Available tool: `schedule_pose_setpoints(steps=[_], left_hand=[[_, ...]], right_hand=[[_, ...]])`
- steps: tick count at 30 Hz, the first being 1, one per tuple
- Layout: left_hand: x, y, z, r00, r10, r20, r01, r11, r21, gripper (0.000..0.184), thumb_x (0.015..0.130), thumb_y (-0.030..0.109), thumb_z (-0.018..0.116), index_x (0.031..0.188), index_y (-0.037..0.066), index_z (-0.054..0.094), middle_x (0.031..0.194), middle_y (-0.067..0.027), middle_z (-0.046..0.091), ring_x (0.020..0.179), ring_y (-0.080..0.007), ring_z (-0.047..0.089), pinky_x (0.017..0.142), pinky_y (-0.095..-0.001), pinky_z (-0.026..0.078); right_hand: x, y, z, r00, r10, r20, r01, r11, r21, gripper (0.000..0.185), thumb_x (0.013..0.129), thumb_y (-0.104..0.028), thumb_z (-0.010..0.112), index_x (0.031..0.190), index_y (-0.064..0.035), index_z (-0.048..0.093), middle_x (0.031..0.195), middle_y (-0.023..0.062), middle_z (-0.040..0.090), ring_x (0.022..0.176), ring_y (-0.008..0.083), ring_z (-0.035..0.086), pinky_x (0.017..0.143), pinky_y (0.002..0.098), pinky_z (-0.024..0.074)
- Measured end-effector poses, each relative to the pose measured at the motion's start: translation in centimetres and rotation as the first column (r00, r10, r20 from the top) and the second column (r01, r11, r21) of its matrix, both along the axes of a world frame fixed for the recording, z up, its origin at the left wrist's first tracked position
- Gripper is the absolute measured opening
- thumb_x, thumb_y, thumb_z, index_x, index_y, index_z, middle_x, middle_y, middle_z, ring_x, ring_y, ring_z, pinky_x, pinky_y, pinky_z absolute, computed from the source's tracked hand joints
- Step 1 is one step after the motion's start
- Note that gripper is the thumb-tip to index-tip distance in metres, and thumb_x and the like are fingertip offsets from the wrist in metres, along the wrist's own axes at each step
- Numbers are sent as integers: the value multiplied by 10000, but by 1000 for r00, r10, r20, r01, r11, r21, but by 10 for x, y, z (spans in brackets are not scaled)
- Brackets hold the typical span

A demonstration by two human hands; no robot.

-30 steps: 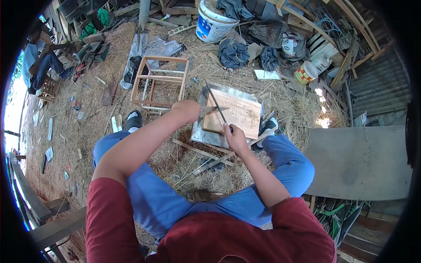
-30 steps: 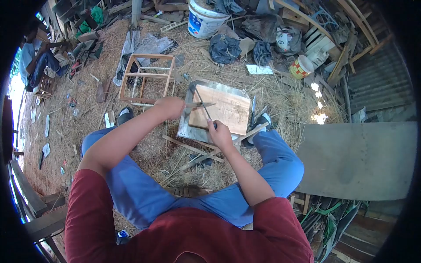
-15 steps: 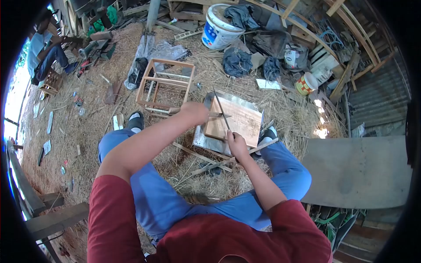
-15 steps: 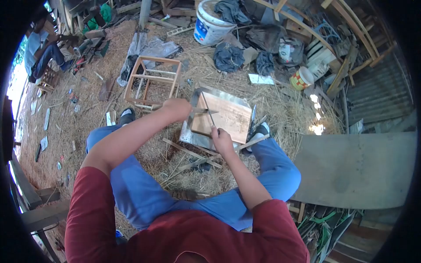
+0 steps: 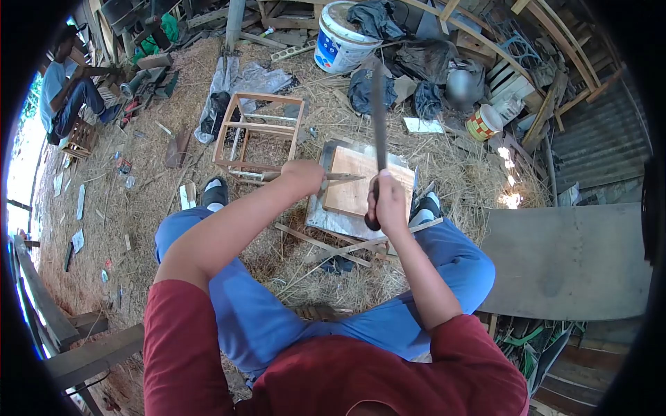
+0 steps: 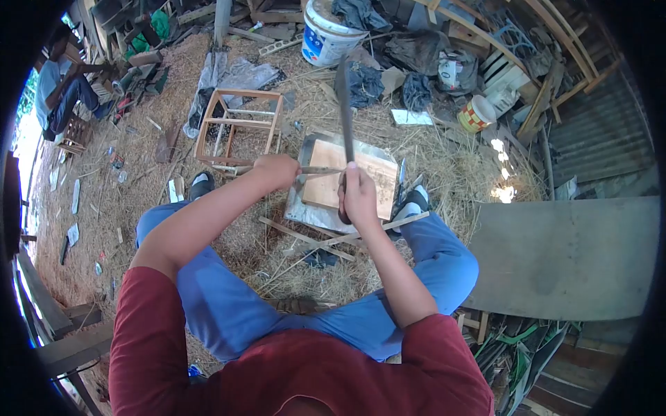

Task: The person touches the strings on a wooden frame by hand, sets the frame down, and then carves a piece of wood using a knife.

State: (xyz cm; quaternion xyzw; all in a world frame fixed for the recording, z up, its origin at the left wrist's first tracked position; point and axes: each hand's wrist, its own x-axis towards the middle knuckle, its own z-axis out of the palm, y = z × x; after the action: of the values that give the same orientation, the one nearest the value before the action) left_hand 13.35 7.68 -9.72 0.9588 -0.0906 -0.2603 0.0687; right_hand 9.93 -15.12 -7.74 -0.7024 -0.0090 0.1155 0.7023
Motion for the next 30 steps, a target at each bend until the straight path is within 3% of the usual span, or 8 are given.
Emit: schedule_pose_setpoints(steps=[3,5,6,12,14,23,26,30], left_hand=[[10,-2,4,999,32,-21,-32,999,23,310,1021,348,545,1149,149,747,1140,-135,740,1054,-353,714,882,-482,573],[12,-3,9,999,-33,-37,37,994,104,329,1028,363,535,1148,142,747,1140,-136,740,1063,-351,713,896,-481,569],[10,-5,7,999,-35,-40,39,994,103,329,1028,363,535,1148,142,747,1140,-136,740,1063,-351,713,896,-481,569],[6,-2,9,1000,6,-2,-5,997,76,363,1036,382,521,1134,116,749,1136,-142,740,1057,-353,716,898,-489,567],[4,1,-1,998,55,-39,-54,998,29,369,1036,387,521,1136,113,748,1145,-147,737,1068,-353,713,899,-491,565],[8,-9,11,996,82,-41,-79,995,60,284,972,319,652,1112,101,769,1164,-104,746,1083,-299,719,866,-437,580],[12,-8,5,1000,-7,1,7,997,72,276,967,297,633,1090,94,775,1151,-112,749,1064,-308,724,866,-441,578],[-2,-6,-5,997,73,24,-73,997,-36,288,965,297,607,1072,91,778,1135,-130,750,1045,-322,728,861,-449,577]], right_hand=[[-7,-9,-6,996,-35,86,33,999,24,521,1101,-418,398,786,-25,531,545,62,486,413,165,492,424,328,421],[-11,-22,-86,948,35,318,148,834,-532,518,1060,-424,491,868,36,630,631,206,623,570,339,628,587,441,525],[-12,-31,-116,982,191,5,-128,677,-725,586,1025,-469,512,921,85,673,760,298,662,747,440,671,745,501,540],[-12,-31,-100,967,107,-232,-222,803,-554,633,1031,-544,477,857,33,670,668,211,645,520,314,627,551,433,520],[-8,-29,-72,824,124,-553,-266,947,-183,575,1041,-564,463,809,-53,591,533,4,445,358,138,380,360,328,328],[-4,-12,-10,991,-22,129,16,999,50,553,1082,-476,438,785,-27,566,545,35,503,376,128,448,386,285,379],[-8,-20,-79,982,41,-185,-144,794,-591,651,1050,-549,451,788,22,617,572,90,560,406,183,525,421,328,435],[-8,-30,-127,983,104,-148,-171,799,-577,708,1028,-596,442,807,44,648,591,122,589,429,216,568,441,364,467]])
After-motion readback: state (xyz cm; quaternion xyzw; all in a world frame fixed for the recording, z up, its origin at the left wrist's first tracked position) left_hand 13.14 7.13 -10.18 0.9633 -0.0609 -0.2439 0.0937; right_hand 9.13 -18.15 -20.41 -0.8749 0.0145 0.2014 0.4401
